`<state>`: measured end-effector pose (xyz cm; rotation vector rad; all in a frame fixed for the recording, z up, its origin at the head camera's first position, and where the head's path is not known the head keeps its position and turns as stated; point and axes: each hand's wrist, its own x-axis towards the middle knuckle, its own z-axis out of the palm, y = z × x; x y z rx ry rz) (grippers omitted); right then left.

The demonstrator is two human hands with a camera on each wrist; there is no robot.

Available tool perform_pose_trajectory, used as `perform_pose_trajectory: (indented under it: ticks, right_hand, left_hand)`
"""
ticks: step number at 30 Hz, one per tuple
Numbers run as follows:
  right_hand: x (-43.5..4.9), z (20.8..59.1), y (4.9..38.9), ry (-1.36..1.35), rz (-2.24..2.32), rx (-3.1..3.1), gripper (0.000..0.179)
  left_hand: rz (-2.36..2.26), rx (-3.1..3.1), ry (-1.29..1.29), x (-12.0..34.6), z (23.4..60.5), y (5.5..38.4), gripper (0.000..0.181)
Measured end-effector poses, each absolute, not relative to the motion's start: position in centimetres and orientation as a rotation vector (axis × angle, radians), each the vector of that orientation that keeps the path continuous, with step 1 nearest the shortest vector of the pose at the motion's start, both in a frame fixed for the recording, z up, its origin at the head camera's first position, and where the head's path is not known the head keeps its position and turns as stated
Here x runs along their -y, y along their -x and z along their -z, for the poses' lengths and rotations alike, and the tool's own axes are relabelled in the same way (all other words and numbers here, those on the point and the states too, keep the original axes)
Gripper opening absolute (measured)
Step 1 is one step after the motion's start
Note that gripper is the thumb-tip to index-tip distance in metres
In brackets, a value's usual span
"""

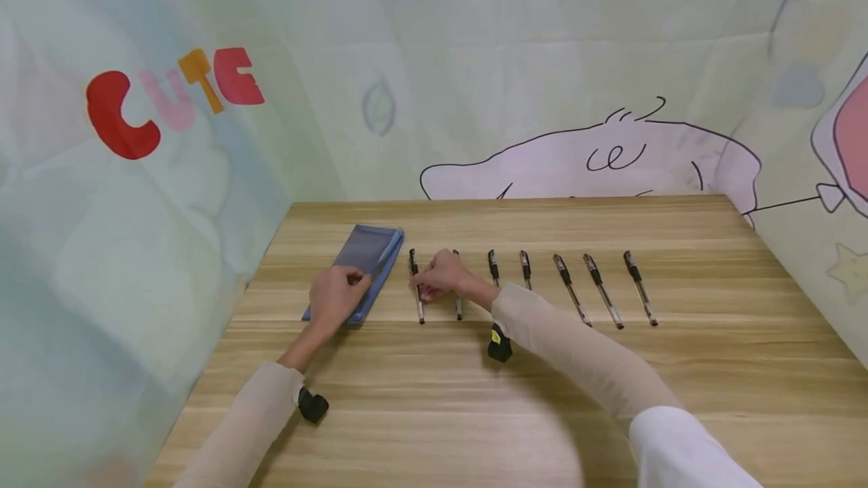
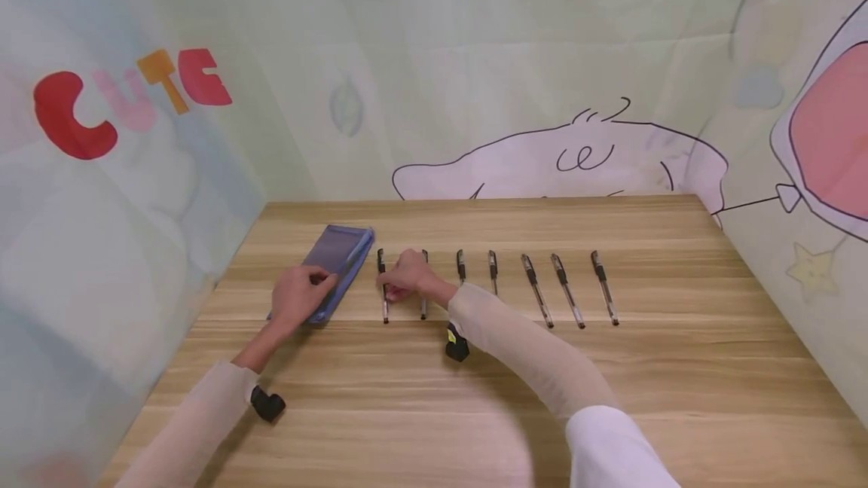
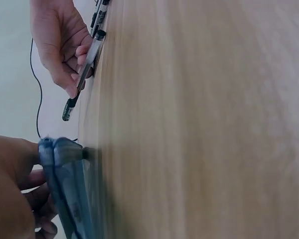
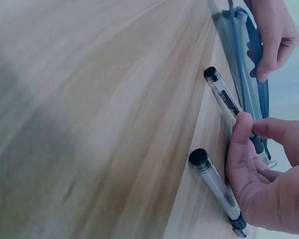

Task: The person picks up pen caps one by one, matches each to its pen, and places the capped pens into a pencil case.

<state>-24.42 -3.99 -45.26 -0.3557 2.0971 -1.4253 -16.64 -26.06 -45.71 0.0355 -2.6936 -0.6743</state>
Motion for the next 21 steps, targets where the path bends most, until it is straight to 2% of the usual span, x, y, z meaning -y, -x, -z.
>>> perform_pose_trajectory:
  ticks: [12,21]
  right_hand:
    - [3.8,45.5,24.5,0.259,1.48,-1.992,0.025]
    - [3.7,45.6,24.8,0.262,1.472,-1.993,0.024]
  left_hand:
    - [0.609,2.745,-0.029,24.9,46.2,16.7,0.018]
    - [0.711,2.832,-0.27,24.7,45.9,17.1,0.024]
